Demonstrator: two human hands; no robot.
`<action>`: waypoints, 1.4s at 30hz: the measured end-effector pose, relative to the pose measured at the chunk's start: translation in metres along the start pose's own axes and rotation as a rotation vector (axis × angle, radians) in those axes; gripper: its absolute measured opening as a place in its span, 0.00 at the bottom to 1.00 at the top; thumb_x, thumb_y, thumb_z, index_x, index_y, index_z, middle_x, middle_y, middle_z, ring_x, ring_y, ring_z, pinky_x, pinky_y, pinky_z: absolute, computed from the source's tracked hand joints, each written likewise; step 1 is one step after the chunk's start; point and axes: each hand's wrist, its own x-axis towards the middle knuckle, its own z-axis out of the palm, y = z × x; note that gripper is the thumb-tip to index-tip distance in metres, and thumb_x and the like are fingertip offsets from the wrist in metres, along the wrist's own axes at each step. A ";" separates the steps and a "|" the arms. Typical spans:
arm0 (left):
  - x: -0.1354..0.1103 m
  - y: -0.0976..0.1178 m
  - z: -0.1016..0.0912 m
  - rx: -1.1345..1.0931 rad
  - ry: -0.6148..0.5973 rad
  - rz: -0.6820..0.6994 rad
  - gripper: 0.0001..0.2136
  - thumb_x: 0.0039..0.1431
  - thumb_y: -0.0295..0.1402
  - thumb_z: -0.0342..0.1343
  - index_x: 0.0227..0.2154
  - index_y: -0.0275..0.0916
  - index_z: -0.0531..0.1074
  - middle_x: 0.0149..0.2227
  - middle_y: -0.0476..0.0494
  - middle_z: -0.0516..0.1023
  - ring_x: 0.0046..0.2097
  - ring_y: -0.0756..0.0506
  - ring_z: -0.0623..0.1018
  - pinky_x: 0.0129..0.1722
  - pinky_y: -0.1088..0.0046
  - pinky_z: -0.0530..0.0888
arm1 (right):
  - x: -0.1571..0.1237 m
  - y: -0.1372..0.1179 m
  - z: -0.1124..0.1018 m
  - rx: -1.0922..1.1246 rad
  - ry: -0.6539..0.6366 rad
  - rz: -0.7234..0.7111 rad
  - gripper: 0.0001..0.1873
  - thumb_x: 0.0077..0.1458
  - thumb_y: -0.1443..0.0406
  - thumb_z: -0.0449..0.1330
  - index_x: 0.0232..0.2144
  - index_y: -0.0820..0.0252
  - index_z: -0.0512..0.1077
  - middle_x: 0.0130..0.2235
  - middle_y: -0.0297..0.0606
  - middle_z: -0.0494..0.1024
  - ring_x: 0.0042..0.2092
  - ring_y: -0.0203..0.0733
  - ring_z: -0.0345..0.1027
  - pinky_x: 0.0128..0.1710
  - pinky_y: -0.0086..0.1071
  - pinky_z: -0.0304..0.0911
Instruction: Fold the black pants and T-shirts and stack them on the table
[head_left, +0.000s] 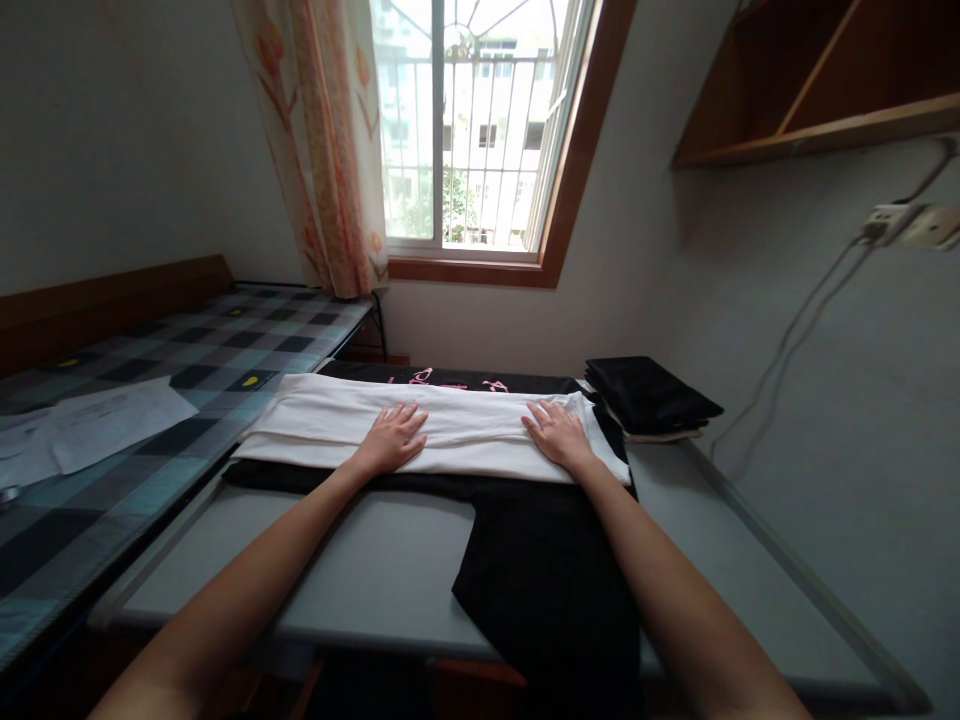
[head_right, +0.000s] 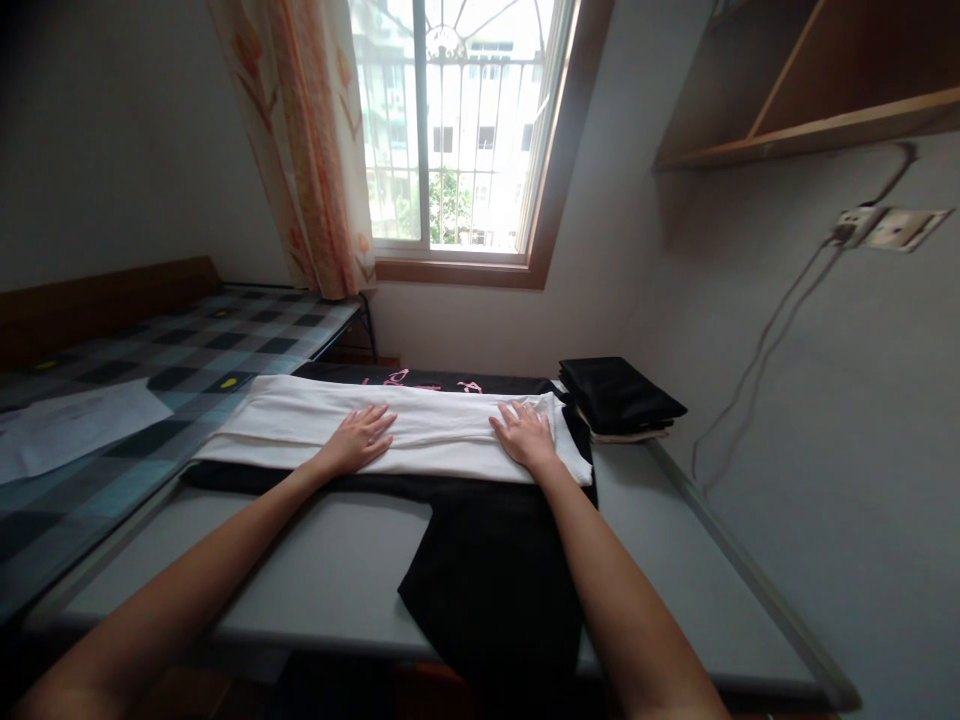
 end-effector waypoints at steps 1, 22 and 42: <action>0.000 0.000 0.001 0.000 0.000 -0.001 0.25 0.66 0.44 0.44 0.64 0.43 0.62 0.68 0.39 0.56 0.68 0.34 0.55 0.65 0.47 0.54 | 0.000 0.001 0.001 0.002 -0.008 0.006 0.33 0.66 0.48 0.37 0.65 0.54 0.59 0.67 0.45 0.59 0.66 0.55 0.51 0.62 0.54 0.48; 0.001 -0.004 0.004 -0.018 0.004 0.002 0.25 0.66 0.45 0.45 0.64 0.44 0.62 0.68 0.41 0.56 0.69 0.34 0.55 0.65 0.48 0.54 | -0.013 0.010 0.005 -0.022 0.162 0.117 0.31 0.67 0.53 0.41 0.63 0.62 0.62 0.67 0.50 0.58 0.69 0.59 0.43 0.65 0.55 0.41; 0.001 -0.004 0.003 -0.022 0.000 0.007 0.26 0.66 0.45 0.44 0.64 0.44 0.62 0.68 0.40 0.55 0.69 0.34 0.54 0.65 0.48 0.54 | -0.014 0.006 0.004 -0.027 0.156 0.076 0.30 0.67 0.53 0.41 0.63 0.63 0.63 0.66 0.50 0.61 0.68 0.54 0.48 0.65 0.45 0.43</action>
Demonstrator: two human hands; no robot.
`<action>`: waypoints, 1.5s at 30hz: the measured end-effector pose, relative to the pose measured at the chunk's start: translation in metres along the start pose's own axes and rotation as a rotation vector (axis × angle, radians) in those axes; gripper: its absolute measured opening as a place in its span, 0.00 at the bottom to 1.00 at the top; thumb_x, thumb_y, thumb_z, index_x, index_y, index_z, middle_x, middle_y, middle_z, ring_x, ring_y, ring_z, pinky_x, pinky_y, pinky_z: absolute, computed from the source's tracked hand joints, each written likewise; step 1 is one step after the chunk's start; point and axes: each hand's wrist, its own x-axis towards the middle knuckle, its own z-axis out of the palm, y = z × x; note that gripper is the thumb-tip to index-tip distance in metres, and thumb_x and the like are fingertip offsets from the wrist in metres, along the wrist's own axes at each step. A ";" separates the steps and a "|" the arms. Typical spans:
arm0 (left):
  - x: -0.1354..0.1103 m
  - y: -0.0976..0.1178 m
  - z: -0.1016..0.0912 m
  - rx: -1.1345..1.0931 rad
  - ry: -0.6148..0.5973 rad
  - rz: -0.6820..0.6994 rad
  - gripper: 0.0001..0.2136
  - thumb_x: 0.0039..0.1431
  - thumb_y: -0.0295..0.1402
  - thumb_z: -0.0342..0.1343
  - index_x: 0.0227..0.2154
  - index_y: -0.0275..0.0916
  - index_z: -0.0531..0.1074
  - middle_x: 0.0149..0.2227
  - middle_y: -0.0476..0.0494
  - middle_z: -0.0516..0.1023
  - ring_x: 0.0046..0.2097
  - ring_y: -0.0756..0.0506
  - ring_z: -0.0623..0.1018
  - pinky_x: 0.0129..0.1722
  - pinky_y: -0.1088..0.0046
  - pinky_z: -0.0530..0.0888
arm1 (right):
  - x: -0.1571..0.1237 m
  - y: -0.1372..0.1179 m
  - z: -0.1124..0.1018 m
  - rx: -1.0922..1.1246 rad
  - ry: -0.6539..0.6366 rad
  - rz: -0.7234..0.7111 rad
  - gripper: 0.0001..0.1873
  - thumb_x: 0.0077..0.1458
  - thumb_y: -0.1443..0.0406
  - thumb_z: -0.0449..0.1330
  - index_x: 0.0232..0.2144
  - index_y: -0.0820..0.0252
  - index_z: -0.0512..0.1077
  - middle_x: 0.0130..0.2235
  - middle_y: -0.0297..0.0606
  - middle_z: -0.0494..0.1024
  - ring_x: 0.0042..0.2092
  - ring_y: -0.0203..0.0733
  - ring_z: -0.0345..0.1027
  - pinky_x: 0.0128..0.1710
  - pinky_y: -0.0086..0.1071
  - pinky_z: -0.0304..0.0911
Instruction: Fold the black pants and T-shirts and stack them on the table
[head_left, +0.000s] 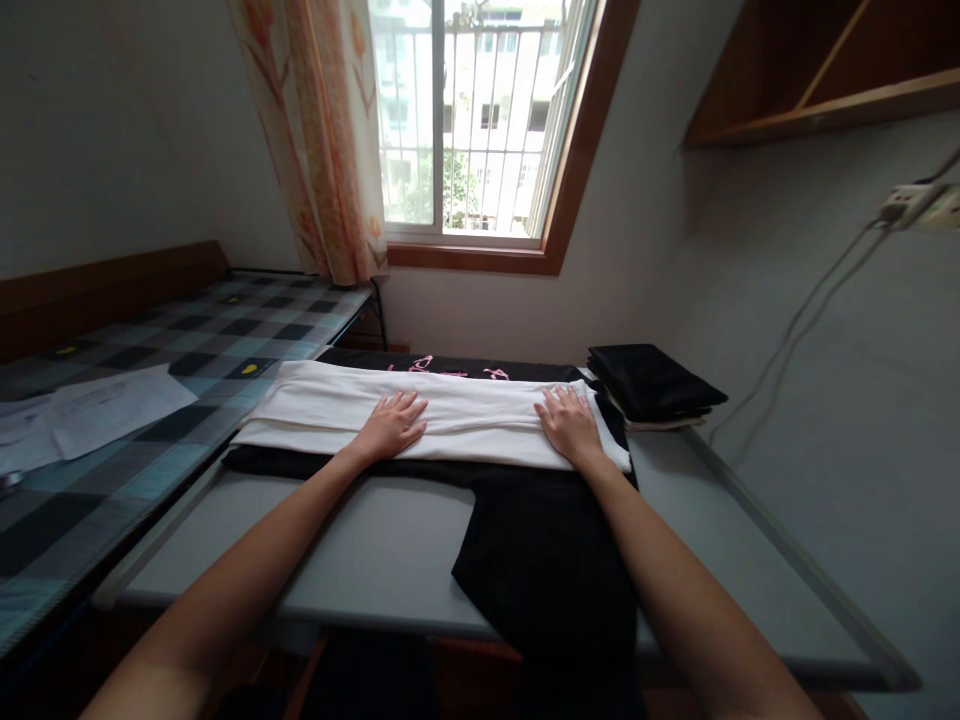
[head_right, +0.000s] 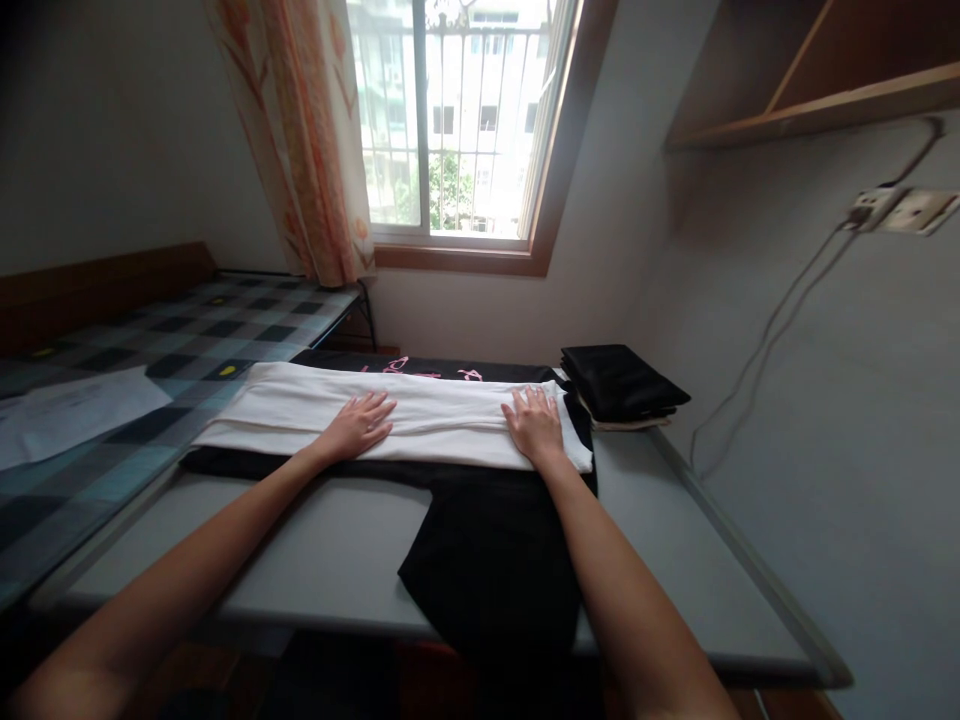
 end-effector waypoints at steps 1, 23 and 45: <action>0.000 0.000 0.000 -0.001 0.000 -0.001 0.26 0.66 0.45 0.44 0.64 0.44 0.62 0.68 0.40 0.55 0.69 0.34 0.54 0.65 0.48 0.54 | 0.000 0.000 0.000 0.009 0.000 -0.015 0.30 0.68 0.54 0.41 0.63 0.63 0.63 0.65 0.50 0.61 0.68 0.53 0.48 0.65 0.45 0.44; 0.000 0.002 -0.002 -0.006 -0.006 -0.012 0.25 0.66 0.44 0.45 0.63 0.44 0.63 0.68 0.41 0.56 0.69 0.34 0.55 0.65 0.47 0.53 | 0.002 0.004 0.004 0.091 -0.104 -0.059 0.29 0.67 0.54 0.44 0.62 0.64 0.64 0.65 0.51 0.62 0.65 0.53 0.54 0.63 0.45 0.50; -0.001 0.000 -0.002 -0.011 -0.007 -0.007 0.25 0.66 0.44 0.45 0.64 0.44 0.62 0.68 0.40 0.55 0.69 0.34 0.54 0.65 0.47 0.54 | 0.004 0.006 0.007 0.092 -0.098 -0.060 0.30 0.66 0.54 0.44 0.62 0.63 0.63 0.64 0.49 0.63 0.65 0.53 0.55 0.63 0.44 0.50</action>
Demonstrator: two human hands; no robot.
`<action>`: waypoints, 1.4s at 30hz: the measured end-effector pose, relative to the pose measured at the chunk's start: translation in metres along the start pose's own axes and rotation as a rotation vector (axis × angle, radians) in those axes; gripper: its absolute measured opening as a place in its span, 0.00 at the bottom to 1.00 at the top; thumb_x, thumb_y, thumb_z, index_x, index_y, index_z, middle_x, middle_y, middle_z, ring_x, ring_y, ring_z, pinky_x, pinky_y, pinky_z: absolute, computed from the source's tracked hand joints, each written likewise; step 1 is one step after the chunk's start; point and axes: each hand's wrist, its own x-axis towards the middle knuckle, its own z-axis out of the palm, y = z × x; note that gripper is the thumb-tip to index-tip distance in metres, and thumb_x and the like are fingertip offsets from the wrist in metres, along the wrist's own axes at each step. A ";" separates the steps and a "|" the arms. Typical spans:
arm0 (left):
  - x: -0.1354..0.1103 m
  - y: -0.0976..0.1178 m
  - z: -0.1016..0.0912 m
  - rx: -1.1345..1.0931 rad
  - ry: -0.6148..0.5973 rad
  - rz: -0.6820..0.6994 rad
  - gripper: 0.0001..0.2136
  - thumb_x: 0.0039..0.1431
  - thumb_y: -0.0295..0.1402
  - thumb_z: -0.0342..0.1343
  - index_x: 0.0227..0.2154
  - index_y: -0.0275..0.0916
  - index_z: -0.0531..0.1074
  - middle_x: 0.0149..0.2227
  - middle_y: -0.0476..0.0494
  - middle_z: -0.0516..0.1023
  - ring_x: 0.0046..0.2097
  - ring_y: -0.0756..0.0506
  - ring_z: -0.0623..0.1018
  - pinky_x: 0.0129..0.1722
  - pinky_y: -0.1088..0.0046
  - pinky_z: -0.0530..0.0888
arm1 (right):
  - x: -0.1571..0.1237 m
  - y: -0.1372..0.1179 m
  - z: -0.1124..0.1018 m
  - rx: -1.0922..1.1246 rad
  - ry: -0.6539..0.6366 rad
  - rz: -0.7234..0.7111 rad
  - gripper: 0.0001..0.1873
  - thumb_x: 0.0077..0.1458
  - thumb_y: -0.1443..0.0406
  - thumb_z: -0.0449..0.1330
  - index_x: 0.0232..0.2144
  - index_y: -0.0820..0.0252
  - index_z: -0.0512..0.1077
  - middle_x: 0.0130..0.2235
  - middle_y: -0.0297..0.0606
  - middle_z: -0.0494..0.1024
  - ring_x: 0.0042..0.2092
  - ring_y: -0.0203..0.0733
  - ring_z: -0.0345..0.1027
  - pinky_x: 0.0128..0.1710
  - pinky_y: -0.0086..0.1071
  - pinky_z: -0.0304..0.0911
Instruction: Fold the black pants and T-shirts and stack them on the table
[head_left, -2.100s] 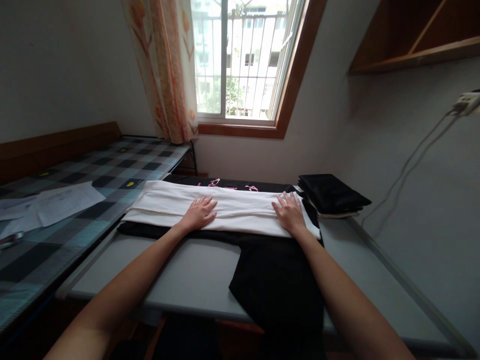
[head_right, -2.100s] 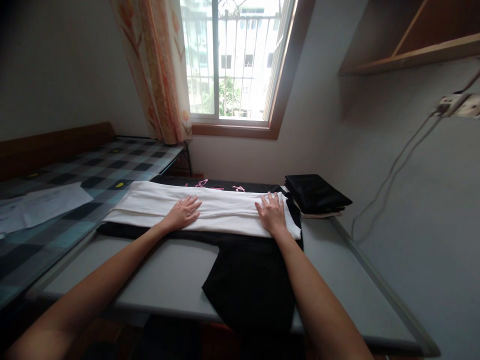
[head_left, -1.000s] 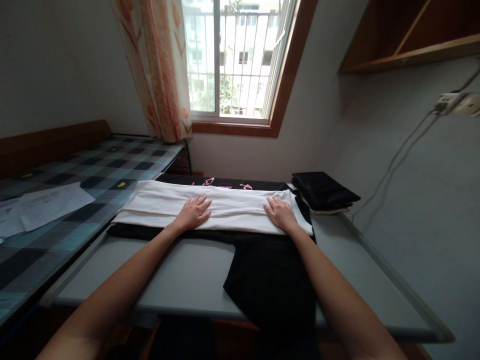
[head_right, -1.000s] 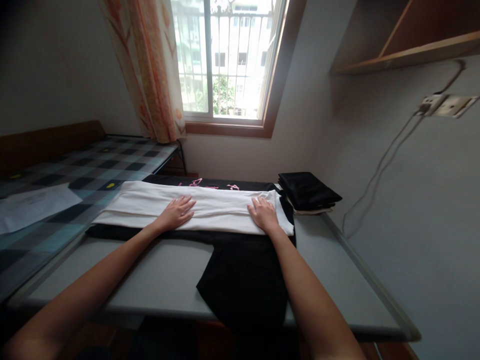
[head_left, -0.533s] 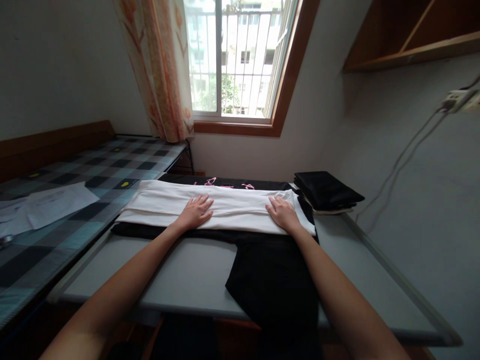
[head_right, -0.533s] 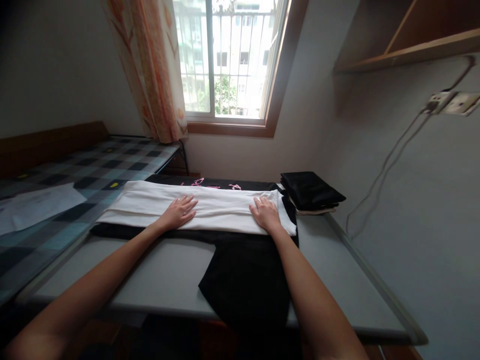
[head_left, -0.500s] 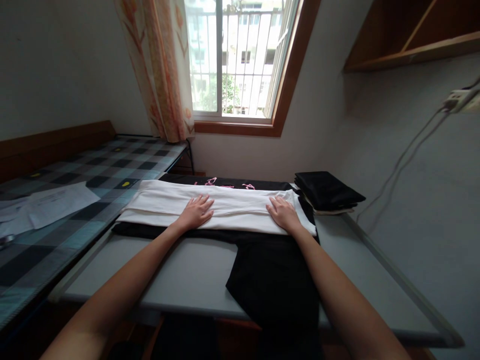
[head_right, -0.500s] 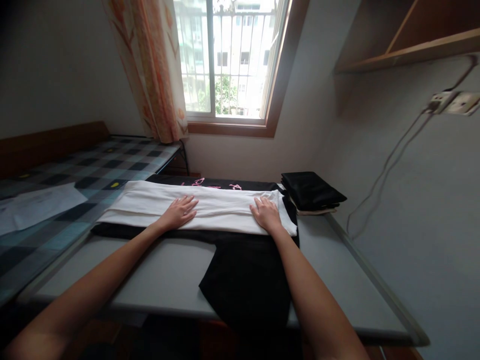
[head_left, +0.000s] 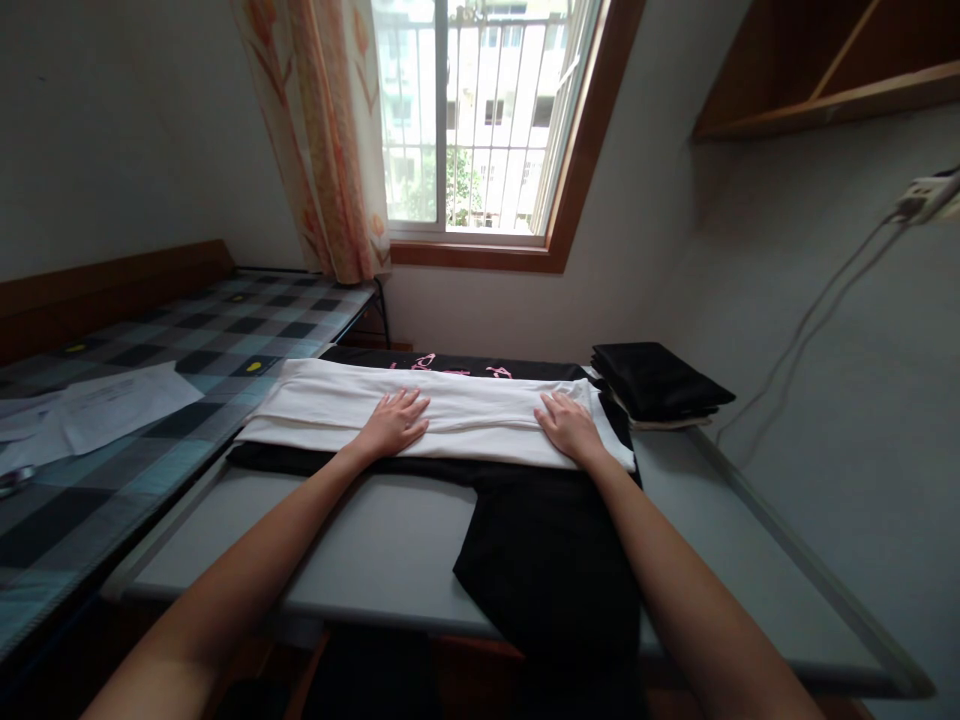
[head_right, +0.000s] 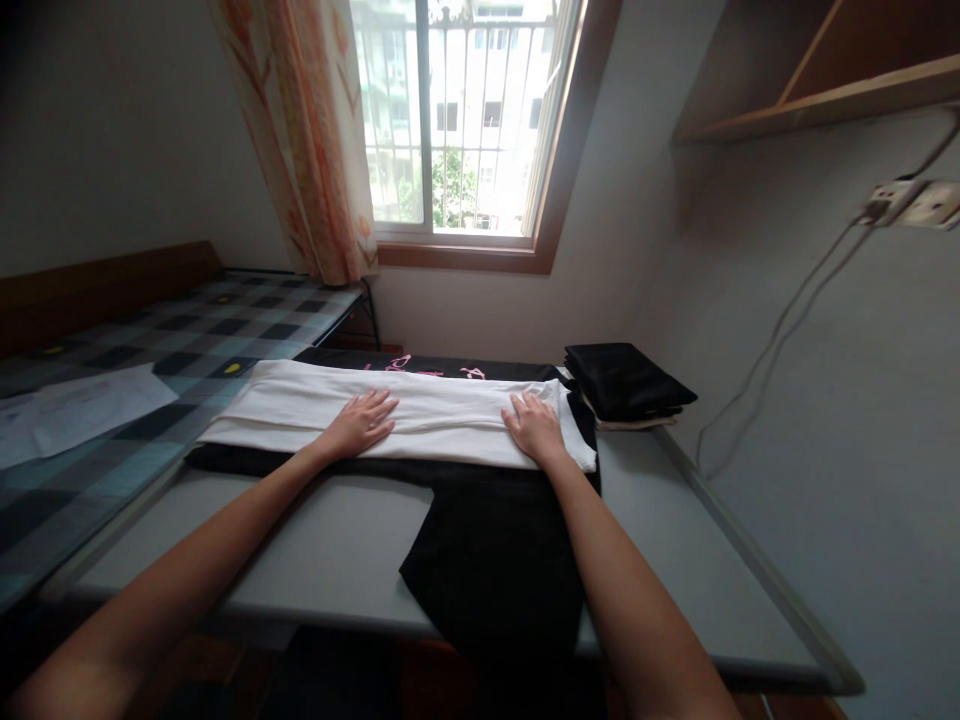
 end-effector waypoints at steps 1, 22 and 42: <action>0.000 0.000 0.000 0.002 -0.001 0.001 0.26 0.66 0.44 0.45 0.64 0.43 0.62 0.68 0.40 0.55 0.69 0.34 0.54 0.65 0.47 0.54 | 0.000 0.000 0.000 0.001 0.000 -0.001 0.30 0.66 0.54 0.44 0.62 0.63 0.63 0.64 0.49 0.63 0.65 0.53 0.55 0.63 0.44 0.50; 0.000 0.004 -0.004 -0.002 -0.022 -0.017 0.26 0.66 0.44 0.44 0.64 0.43 0.62 0.69 0.40 0.54 0.69 0.35 0.53 0.66 0.48 0.52 | -0.004 -0.006 -0.008 -0.001 -0.004 0.006 0.29 0.66 0.54 0.44 0.62 0.63 0.64 0.65 0.50 0.63 0.65 0.54 0.55 0.63 0.45 0.51; 0.001 0.001 -0.001 0.011 -0.023 -0.016 0.26 0.66 0.45 0.44 0.64 0.43 0.61 0.69 0.41 0.54 0.69 0.35 0.53 0.66 0.49 0.53 | -0.005 -0.024 -0.006 -0.009 0.076 -0.142 0.33 0.68 0.51 0.37 0.67 0.61 0.56 0.69 0.49 0.53 0.69 0.53 0.44 0.65 0.48 0.45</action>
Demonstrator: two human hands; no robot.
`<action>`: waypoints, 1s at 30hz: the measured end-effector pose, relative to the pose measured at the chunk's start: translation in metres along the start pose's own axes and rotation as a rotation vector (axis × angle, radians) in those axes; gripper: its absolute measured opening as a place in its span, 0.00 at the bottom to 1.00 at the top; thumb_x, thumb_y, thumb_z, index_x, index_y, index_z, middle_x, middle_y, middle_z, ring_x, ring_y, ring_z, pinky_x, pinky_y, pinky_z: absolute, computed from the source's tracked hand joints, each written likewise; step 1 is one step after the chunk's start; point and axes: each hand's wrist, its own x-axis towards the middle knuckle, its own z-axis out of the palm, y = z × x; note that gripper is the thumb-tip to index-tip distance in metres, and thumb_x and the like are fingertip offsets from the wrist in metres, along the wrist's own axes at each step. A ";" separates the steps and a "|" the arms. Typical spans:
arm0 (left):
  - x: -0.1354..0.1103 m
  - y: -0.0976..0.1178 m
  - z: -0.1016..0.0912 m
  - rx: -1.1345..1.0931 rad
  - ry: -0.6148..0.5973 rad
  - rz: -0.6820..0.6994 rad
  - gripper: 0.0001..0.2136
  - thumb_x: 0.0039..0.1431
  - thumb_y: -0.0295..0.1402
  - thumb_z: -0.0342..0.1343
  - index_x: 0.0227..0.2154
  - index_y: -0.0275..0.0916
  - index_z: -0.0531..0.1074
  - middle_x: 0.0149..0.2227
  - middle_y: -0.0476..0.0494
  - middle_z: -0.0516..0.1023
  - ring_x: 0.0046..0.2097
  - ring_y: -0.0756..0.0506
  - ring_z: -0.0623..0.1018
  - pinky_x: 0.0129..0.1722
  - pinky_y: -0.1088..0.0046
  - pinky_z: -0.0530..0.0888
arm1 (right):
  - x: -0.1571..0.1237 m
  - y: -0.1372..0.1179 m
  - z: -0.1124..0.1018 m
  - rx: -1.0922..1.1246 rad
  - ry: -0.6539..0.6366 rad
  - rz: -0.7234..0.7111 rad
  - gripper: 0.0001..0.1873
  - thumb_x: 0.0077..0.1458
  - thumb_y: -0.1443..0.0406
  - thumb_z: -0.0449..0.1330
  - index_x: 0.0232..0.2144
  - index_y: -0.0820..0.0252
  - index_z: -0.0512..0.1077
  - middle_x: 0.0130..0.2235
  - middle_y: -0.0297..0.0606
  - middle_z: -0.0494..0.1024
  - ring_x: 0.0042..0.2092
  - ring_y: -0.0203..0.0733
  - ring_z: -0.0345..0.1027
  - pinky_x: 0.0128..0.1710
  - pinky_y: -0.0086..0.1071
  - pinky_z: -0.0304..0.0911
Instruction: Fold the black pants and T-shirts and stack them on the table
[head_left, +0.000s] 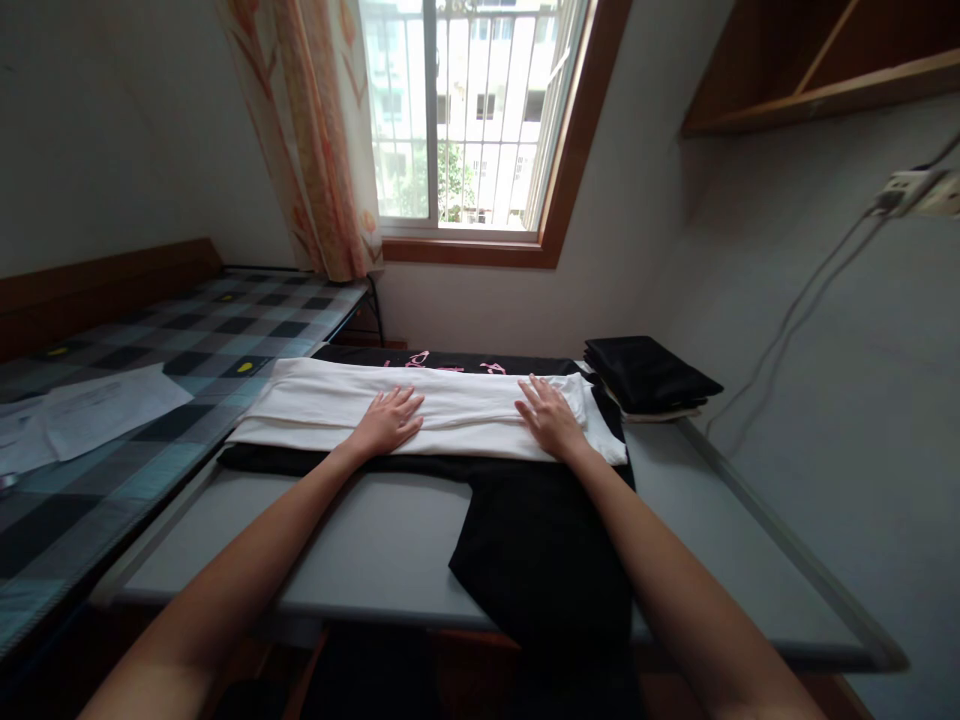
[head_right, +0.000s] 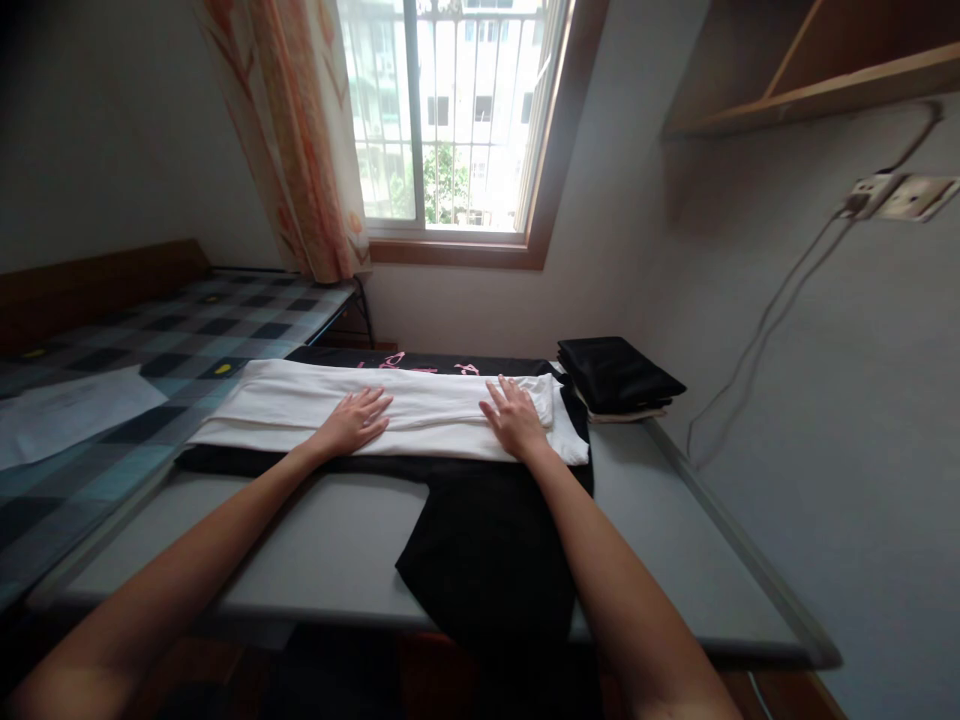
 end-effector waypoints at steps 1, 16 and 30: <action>0.000 0.000 0.000 0.000 -0.002 -0.002 0.26 0.66 0.45 0.44 0.64 0.44 0.61 0.69 0.41 0.54 0.69 0.35 0.53 0.66 0.50 0.53 | 0.000 -0.002 0.001 0.004 -0.049 -0.014 0.33 0.68 0.51 0.36 0.67 0.60 0.56 0.69 0.48 0.53 0.69 0.53 0.44 0.65 0.48 0.44; -0.001 0.002 -0.003 -0.004 -0.010 -0.006 0.26 0.66 0.44 0.44 0.64 0.43 0.61 0.69 0.41 0.54 0.69 0.35 0.53 0.66 0.50 0.52 | -0.001 0.012 -0.001 0.129 -0.140 -0.117 0.31 0.65 0.52 0.46 0.64 0.61 0.61 0.68 0.50 0.56 0.69 0.53 0.46 0.66 0.49 0.44; 0.000 0.000 -0.001 -0.029 0.006 -0.004 0.26 0.66 0.45 0.45 0.63 0.44 0.62 0.69 0.41 0.55 0.69 0.36 0.54 0.66 0.50 0.52 | -0.009 0.035 -0.046 -0.226 -0.227 0.225 0.13 0.56 0.71 0.51 0.39 0.60 0.75 0.44 0.51 0.74 0.48 0.54 0.63 0.46 0.45 0.54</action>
